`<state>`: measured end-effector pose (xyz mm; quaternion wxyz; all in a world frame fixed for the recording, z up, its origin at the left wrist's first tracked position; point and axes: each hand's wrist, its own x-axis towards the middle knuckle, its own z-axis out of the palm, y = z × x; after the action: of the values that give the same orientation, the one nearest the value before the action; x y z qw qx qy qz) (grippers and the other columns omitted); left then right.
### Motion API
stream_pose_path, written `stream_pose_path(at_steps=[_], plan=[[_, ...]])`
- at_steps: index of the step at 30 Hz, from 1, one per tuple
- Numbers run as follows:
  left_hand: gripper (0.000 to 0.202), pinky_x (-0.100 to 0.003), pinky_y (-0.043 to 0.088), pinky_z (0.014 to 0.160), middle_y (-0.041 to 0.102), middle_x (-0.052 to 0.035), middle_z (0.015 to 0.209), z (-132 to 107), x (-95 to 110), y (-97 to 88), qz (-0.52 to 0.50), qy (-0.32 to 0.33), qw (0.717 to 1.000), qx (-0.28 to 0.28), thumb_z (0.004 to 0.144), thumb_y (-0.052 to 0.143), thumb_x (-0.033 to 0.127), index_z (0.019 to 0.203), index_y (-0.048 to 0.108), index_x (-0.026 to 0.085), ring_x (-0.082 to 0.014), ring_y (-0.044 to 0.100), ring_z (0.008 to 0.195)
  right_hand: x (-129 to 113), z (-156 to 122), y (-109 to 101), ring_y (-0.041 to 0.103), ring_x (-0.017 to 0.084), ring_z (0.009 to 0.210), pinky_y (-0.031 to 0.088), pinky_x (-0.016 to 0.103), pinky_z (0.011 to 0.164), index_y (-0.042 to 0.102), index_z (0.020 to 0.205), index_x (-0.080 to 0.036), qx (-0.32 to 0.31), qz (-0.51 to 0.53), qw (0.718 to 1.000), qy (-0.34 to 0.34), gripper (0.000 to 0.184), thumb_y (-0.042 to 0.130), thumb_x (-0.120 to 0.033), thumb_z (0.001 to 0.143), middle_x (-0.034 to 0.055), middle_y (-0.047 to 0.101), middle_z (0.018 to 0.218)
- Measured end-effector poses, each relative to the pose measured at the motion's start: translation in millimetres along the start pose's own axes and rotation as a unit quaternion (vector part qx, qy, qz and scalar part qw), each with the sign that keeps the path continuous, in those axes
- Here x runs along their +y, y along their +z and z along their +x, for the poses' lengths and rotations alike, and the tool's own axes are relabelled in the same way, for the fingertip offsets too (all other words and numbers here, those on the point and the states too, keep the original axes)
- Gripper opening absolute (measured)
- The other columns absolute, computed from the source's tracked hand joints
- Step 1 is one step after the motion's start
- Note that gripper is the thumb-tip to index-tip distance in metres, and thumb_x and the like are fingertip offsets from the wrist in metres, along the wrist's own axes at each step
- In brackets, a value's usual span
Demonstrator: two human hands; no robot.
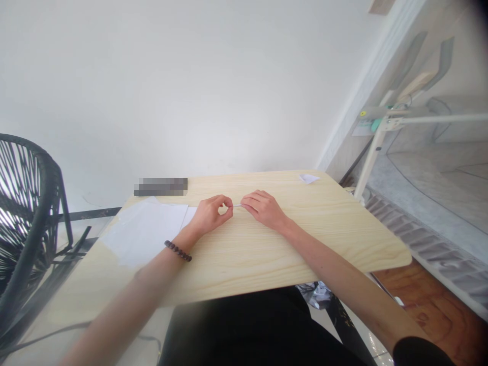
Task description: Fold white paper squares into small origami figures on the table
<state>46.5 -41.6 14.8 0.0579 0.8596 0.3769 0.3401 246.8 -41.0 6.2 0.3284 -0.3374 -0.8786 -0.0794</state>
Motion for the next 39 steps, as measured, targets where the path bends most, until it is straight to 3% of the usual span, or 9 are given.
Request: stream_pose_path(at_steps=[6, 16, 23, 32, 39], plan=[[0.014, -0.024, 0.043, 0.066, 0.058, -0.0019, 0.085, 0.7, 0.9, -1.7, 0.018, 0.018, 0.999, -0.022, 0.074, 0.048, 0.023, 0.087, 0.052, 0.019, -0.0131, 0.053, 0.075, -1.9, 0.4, 1.7, 0.05, 0.015, 0.083, 0.035, 0.03, 0.074, 0.057, 0.088, -0.018, 0.002, 0.007, 1.0, -0.01, 0.02, 0.039, -0.025, 0.086, 0.0038, 0.062, 0.088], [0.01, -0.023, 0.043, 0.062, 0.058, -0.002, 0.079, 1.2, -0.2, -1.3, 0.021, 0.017, 1.0, 0.01, 0.074, 0.047, 0.022, 0.081, 0.053, 0.018, -0.0128, 0.054, 0.071, 0.4, -1.3, 2.3, 0.051, 0.016, 0.085, 0.039, 0.03, 0.076, 0.057, 0.09, -0.018, 0.012, 0.042, 0.998, 0.037, 0.02, 0.045, -0.032, 0.082, 0.0047, 0.061, 0.089], [0.012, -0.027, 0.043, 0.073, 0.059, -0.0035, 0.084, 1.8, 2.6, -1.7, 0.005, 0.056, 0.998, 0.0, 0.075, 0.048, 0.021, 0.084, 0.055, 0.018, -0.0144, 0.054, 0.078, 0.1, -1.1, 2.8, 0.053, 0.015, 0.081, 0.04, 0.03, 0.075, 0.059, 0.085, -0.018, -0.005, 0.035, 0.999, -0.002, 0.022, 0.041, -0.029, 0.085, 0.0044, 0.063, 0.084], [0.01, -0.029, 0.041, 0.073, 0.059, -0.0035, 0.082, 2.1, 1.1, -0.3, 0.017, 0.05, 0.998, 0.024, 0.075, 0.048, 0.021, 0.081, 0.055, 0.018, -0.015, 0.054, 0.077, 2.3, -2.1, 5.6, 0.054, 0.014, 0.081, 0.041, 0.028, 0.073, 0.058, 0.087, -0.017, 0.003, 0.056, 0.998, 0.042, 0.02, 0.043, -0.029, 0.084, 0.004, 0.063, 0.084], [0.01, -0.03, 0.04, 0.074, 0.06, -0.0041, 0.083, 3.6, 5.5, -2.3, 0.022, 0.087, 0.996, -0.004, 0.076, 0.048, 0.02, 0.081, 0.056, 0.018, -0.0159, 0.054, 0.08, -1.4, -0.9, 7.5, 0.055, 0.013, 0.077, 0.041, 0.027, 0.073, 0.059, 0.084, -0.018, -0.017, 0.054, 0.998, 0.013, 0.022, 0.041, -0.029, 0.084, 0.0037, 0.064, 0.08]])
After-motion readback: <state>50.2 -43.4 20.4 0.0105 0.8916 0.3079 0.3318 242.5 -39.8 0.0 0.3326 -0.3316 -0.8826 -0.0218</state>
